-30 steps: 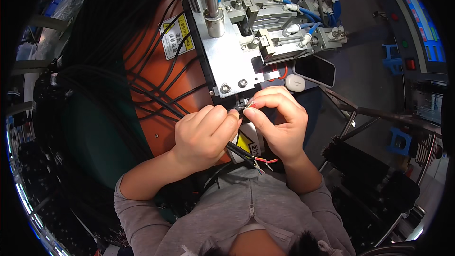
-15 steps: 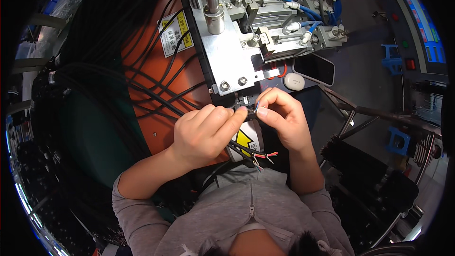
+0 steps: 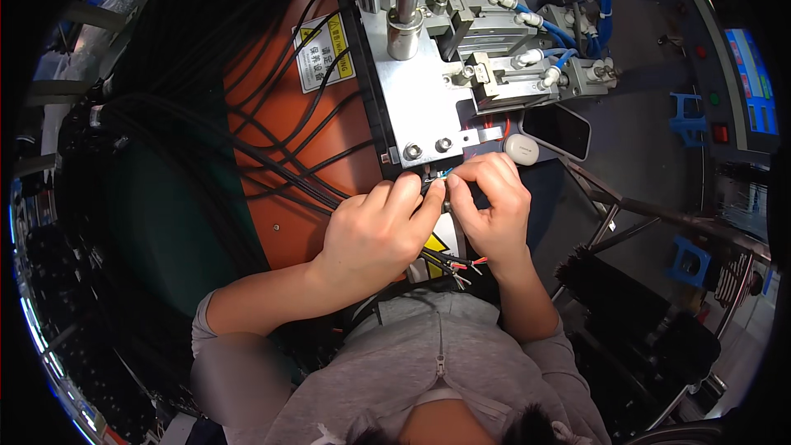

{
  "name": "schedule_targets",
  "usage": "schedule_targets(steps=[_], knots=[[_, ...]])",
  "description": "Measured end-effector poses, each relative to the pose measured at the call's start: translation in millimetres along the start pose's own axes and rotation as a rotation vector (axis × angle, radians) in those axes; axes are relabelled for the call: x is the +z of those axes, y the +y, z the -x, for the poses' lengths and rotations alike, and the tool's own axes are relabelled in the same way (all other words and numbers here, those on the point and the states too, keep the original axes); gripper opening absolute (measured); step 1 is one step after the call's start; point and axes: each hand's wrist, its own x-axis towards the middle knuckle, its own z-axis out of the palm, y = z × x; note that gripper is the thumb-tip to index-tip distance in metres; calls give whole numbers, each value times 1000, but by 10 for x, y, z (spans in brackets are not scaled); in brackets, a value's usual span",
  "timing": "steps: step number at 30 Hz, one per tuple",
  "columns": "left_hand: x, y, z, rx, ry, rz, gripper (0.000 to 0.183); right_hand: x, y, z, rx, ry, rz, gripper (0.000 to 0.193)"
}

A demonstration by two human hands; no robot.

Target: The person assembles a multi-wire harness by hand. They repeatedly pick individual colored wires from a bundle, insert them into a black connector block, and secure them using a crimping tool. The process involves precise manipulation of small components within a confined workspace.

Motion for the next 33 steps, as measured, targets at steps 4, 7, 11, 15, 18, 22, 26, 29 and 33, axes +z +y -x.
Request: schedule_targets(steps=[4, 7, 11, 15, 18, 22, 26, 29, 33], knots=[[45, -12, -1, 11, 26, -4, 31, 54, 74, 25, 88, 10, -99, 7], [60, -31, -28, 7, 47, 43, 28, 107, 166, 90, 424, -31, -446, 5], [86, -87, -42, -17, 60, 72, 21, 121, 278, 129, 553, -74, -658, 11], [-27, -21, -12, -43, 1, -20, 21, 108, 94, 56, 428, -24, -373, 8], [-101, 17, 56, -30, -100, -109, 19, 46, 191, 92, 379, 22, -352, 8], [1, -54, 84, -77, -36, -98, 10, -221, 123, 91, -83, -169, -530, 22], [85, -66, 122, -29, 113, 77, 10, -300, 45, 130, -257, -185, -534, 20], [51, -83, 13, 88, 406, 165, 20, -300, 154, 258, -41, -19, -545, 13], [18, -111, 26, 136, 367, 210, 29, -239, 115, 272, 92, 81, -558, 12]])
